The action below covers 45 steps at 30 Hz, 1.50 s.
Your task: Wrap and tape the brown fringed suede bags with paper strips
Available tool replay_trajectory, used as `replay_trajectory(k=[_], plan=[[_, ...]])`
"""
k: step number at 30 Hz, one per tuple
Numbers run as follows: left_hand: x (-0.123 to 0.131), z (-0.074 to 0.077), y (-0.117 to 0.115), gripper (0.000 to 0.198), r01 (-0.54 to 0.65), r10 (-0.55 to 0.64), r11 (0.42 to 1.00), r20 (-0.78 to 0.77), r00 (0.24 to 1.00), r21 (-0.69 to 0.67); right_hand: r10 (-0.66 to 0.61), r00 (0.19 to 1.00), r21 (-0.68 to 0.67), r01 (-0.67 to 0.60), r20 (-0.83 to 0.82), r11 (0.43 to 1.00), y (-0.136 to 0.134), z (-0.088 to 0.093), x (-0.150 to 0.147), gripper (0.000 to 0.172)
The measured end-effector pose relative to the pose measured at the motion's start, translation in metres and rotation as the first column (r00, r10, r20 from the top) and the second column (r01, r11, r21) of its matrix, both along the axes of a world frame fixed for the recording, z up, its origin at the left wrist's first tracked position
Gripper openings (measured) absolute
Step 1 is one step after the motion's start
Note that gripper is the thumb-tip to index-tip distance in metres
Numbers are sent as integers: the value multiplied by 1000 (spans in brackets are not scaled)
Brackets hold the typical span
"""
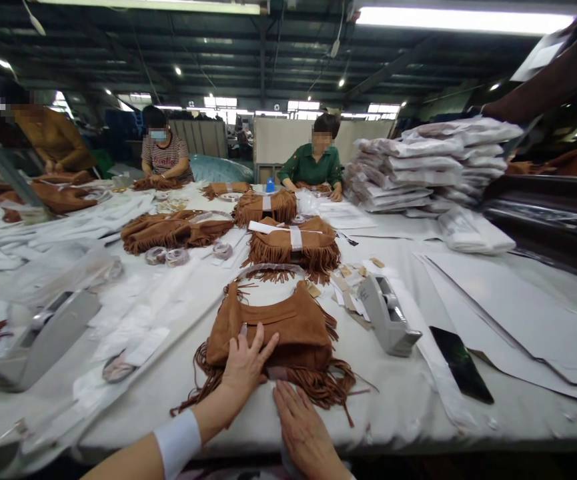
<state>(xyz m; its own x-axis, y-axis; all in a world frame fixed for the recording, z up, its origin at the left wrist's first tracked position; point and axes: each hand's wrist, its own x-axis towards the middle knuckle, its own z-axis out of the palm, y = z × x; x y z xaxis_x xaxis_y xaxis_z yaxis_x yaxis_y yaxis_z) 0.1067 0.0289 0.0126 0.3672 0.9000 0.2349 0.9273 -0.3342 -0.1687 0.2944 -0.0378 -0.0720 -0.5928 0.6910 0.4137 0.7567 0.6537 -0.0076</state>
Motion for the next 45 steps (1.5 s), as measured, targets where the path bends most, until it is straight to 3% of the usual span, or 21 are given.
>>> replay_trajectory(k=[4,10,13,18,22,27,31,33,37,39,41,45], plan=[[-2,-6,4,76,51,-45,997,-98,994,56,2,1000,17,-2,-27,1000,0,-4,0,52],[-7,-18,1,62,152,-138,984,-138,981,96,-11,999,17,12,-43,1000,-2,-7,0,52],[-11,-11,9,54,175,-172,985,-170,970,3,-25,999,23,26,-38,999,-3,-10,-1,52],[-26,15,33,52,275,-314,936,-169,934,-220,-91,996,16,92,-17,996,-4,-17,-7,54],[-31,27,28,46,306,-340,913,-86,937,-270,-94,995,22,94,-37,995,-4,-17,-10,52],[-32,19,-1,56,340,-339,917,41,940,-207,-111,988,47,116,-103,992,-5,-16,-11,50],[-30,10,-8,59,323,-321,932,40,946,-162,-101,989,28,104,-110,994,-6,-19,-11,53],[-28,3,-5,51,295,-296,949,5,955,-114,-98,990,22,100,-98,995,-6,-21,-10,56],[-29,-12,2,17,289,-288,957,-59,956,11,-99,994,11,100,-56,995,-4,-23,-9,62],[-33,-18,4,13,349,-345,935,-67,936,56,-95,994,21,97,-61,995,-4,-22,-8,62],[-39,-21,5,21,436,-432,894,-68,900,97,-92,993,36,95,-75,995,-4,-21,-8,60],[-44,-17,7,18,556,-549,822,-86,831,122,-89,991,57,95,-103,994,-4,-19,-8,54]])
